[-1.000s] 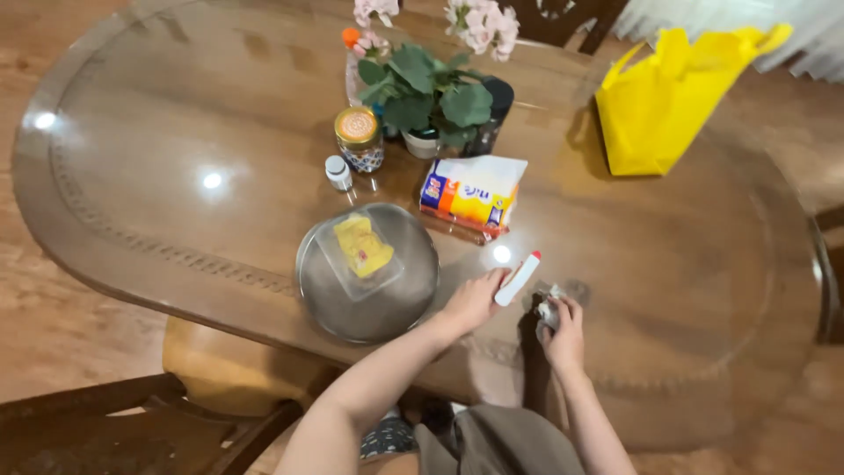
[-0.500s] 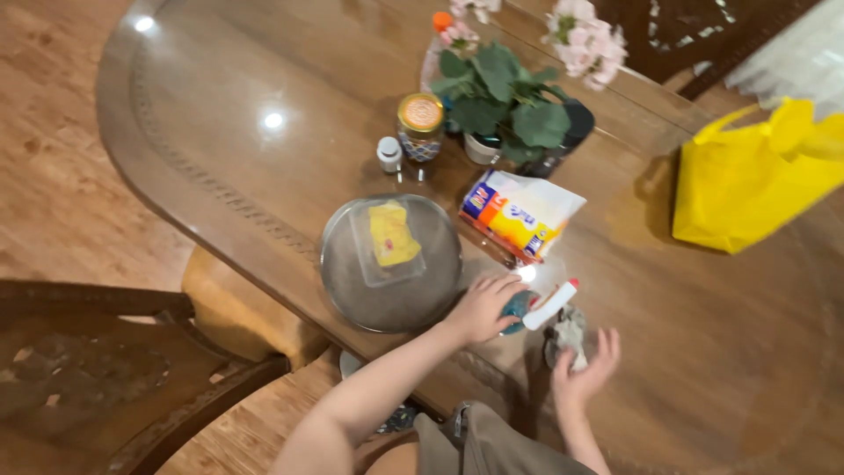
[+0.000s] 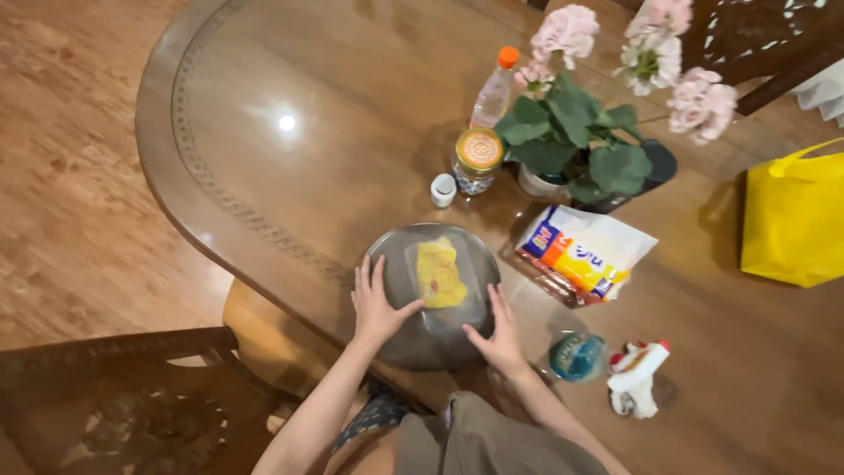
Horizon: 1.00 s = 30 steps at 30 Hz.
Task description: The person sprays a cleaning solution onto a wooden dining table and wipes the surface with a cloth in circular motions. They move a metal tray and other items aside to reach more area, then continue wiping the entire tabletop until it appears clean and shiny.
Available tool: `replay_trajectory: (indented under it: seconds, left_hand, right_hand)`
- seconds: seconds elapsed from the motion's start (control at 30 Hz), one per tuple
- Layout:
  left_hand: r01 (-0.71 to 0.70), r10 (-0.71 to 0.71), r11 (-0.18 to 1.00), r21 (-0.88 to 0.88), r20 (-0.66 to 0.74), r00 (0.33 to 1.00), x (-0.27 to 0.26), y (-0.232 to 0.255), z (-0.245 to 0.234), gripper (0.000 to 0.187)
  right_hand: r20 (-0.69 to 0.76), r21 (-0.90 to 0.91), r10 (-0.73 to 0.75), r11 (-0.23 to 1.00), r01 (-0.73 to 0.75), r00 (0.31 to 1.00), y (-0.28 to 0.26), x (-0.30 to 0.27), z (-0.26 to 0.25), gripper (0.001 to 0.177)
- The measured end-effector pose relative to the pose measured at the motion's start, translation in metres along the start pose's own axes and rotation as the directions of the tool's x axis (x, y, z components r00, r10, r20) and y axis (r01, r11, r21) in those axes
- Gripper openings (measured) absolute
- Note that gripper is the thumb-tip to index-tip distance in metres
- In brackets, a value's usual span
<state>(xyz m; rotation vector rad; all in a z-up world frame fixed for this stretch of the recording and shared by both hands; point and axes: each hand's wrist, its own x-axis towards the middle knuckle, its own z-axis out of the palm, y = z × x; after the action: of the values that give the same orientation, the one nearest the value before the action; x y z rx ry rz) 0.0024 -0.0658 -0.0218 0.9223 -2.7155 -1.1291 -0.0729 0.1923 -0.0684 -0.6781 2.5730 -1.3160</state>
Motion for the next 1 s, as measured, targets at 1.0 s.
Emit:
replay_trajectory:
  seconds: [1.0]
  left_hand:
    - [-0.243,0.298,0.943,0.229,-0.246,0.923,0.223,-0.153,-0.148,0.125]
  right_hand:
    - [-0.073,-0.063,-0.111,0.992,0.106,0.991,-0.125,0.312,0.263,0.087]
